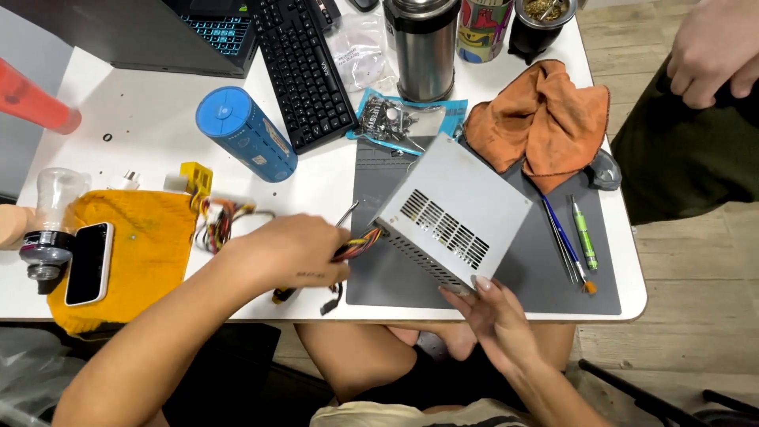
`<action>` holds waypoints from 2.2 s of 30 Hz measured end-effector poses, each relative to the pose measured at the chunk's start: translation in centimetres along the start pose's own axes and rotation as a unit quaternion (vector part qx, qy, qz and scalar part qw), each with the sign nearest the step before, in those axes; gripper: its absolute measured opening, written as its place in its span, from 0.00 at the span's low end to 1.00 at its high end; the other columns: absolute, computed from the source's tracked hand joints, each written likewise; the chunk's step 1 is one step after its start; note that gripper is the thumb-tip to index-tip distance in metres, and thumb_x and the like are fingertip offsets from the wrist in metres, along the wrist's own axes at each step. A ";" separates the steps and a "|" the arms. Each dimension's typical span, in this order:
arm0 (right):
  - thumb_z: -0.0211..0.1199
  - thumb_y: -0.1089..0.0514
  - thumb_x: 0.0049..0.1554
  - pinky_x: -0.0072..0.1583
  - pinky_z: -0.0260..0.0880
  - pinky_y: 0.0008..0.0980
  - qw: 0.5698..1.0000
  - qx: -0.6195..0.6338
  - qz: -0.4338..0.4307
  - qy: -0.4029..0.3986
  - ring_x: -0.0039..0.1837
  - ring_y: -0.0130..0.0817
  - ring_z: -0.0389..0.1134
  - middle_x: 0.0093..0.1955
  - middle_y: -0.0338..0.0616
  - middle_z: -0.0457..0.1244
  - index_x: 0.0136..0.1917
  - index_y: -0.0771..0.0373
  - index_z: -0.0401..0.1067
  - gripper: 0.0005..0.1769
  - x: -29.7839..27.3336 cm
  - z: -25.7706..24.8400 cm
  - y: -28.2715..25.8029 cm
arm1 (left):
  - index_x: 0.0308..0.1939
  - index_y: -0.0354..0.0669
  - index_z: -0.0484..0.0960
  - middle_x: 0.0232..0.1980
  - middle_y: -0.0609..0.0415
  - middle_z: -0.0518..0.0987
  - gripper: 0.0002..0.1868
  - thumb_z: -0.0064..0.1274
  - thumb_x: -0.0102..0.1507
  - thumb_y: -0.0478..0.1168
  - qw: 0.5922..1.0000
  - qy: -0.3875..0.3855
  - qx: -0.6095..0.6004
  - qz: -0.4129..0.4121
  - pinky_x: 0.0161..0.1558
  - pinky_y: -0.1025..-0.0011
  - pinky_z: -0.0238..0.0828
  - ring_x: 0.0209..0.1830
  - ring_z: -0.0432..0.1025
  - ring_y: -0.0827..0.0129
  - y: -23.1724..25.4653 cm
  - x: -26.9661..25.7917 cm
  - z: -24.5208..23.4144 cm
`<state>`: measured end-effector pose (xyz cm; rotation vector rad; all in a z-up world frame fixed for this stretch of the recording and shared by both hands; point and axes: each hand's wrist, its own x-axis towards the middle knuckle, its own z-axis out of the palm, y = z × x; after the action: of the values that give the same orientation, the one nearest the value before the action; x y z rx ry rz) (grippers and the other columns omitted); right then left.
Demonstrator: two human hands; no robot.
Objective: Cleaning a computer power supply unit by brushing off dust and wiping the exterior with a cloth.
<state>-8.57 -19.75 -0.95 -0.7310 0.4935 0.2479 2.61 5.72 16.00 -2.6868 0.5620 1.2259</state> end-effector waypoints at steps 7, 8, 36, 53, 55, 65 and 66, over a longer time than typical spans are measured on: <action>0.61 0.56 0.56 0.79 0.63 0.53 0.989 -0.013 -0.064 0.133 0.72 0.45 0.67 0.69 0.54 0.66 0.65 0.67 0.66 0.26 -0.7 1.4 1.9 | 0.46 0.50 0.82 0.39 0.52 0.83 0.15 0.46 0.57 0.44 0.992 0.064 0.108 0.026 0.34 0.58 0.74 0.39 0.78 0.52 -0.4 13.4 1.2; 0.60 0.54 0.57 0.79 0.64 0.49 0.989 -0.035 -0.053 0.130 0.71 0.43 0.67 0.68 0.53 0.66 0.65 0.67 0.66 0.26 -0.7 1.5 1.9 | 0.47 0.51 0.82 0.41 0.52 0.83 0.15 0.47 0.57 0.44 0.990 0.070 0.119 0.029 0.35 0.57 0.75 0.41 0.78 0.52 -0.5 14.4 1.4; 0.52 0.53 0.74 0.45 0.64 0.31 0.832 -0.402 -0.344 0.167 0.41 0.34 0.64 0.37 0.48 0.65 0.43 0.69 0.74 0.22 1.7 -6.3 -6.4 | 0.62 0.49 0.76 0.53 0.47 0.80 0.27 0.62 0.61 0.51 0.911 0.393 -0.040 0.121 0.61 0.51 0.65 0.53 0.74 0.45 -2.7 14.6 7.6; 0.52 0.55 0.72 0.64 0.66 0.32 0.773 -0.375 -0.491 0.145 0.61 0.35 0.65 0.58 0.44 0.63 0.58 0.64 0.70 0.11 6.7 -6.0 -2.0 | 0.48 0.38 0.83 0.45 0.49 0.81 0.08 0.50 0.69 0.36 0.567 0.673 -0.460 0.120 0.48 0.71 0.74 0.43 0.75 0.64 7.7 14.1 16.5; 0.52 0.55 0.72 0.64 0.66 0.32 0.773 -0.372 -0.493 0.140 0.61 0.35 0.64 0.57 0.44 0.63 0.58 0.64 0.70 0.11 6.8 -6.1 -2.0 | 0.48 0.38 0.83 0.45 0.49 0.81 0.08 0.49 0.69 0.35 0.567 0.669 -0.465 0.119 0.47 0.72 0.74 0.42 0.75 0.65 7.9 14.3 16.6; 0.53 0.51 0.73 0.59 0.61 0.35 0.765 -0.372 -0.511 0.127 0.54 0.34 0.62 0.50 0.44 0.59 0.51 0.61 0.67 0.13 6.8 -5.8 -1.5 | 0.51 0.40 0.81 0.44 0.51 0.79 0.11 0.55 0.70 0.42 0.539 0.668 -0.488 0.155 0.45 0.64 0.75 0.39 0.76 0.62 10.3 15.6 15.9; 0.54 0.51 0.72 0.57 0.61 0.34 0.768 -0.369 -0.508 0.124 0.52 0.34 0.62 0.48 0.43 0.58 0.49 0.61 0.67 0.13 6.7 -5.8 -1.2 | 0.52 0.40 0.81 0.45 0.51 0.77 0.12 0.56 0.70 0.43 0.533 0.671 -0.489 0.162 0.46 0.64 0.74 0.40 0.74 0.62 10.5 15.8 16.0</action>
<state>-4.32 -24.30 -7.39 -1.7170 0.1638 -0.7444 -3.21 -4.00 -6.13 -4.1046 0.4913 -1.5242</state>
